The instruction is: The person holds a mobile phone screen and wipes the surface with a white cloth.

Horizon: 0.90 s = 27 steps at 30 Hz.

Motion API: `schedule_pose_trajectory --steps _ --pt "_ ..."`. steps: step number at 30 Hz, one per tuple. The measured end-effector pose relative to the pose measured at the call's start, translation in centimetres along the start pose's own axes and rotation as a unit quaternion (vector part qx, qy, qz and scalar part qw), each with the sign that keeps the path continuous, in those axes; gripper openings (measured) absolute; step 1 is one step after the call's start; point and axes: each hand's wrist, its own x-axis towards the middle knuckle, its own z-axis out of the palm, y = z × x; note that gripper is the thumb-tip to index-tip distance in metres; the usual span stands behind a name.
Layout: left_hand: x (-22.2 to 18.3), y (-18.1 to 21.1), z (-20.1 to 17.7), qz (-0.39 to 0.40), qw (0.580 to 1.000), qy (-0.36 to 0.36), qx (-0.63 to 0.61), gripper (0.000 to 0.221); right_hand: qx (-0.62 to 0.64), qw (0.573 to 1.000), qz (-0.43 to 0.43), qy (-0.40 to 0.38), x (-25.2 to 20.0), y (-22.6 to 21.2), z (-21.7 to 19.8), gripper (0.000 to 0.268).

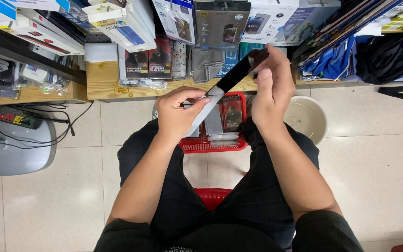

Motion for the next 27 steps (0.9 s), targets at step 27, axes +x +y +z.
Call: schedule_pose_trajectory --steps 27 --pt "0.3 -0.1 0.1 -0.319 0.912 0.056 -0.251 0.01 0.085 0.988 0.11 -0.059 0.0 2.8 0.2 0.036"
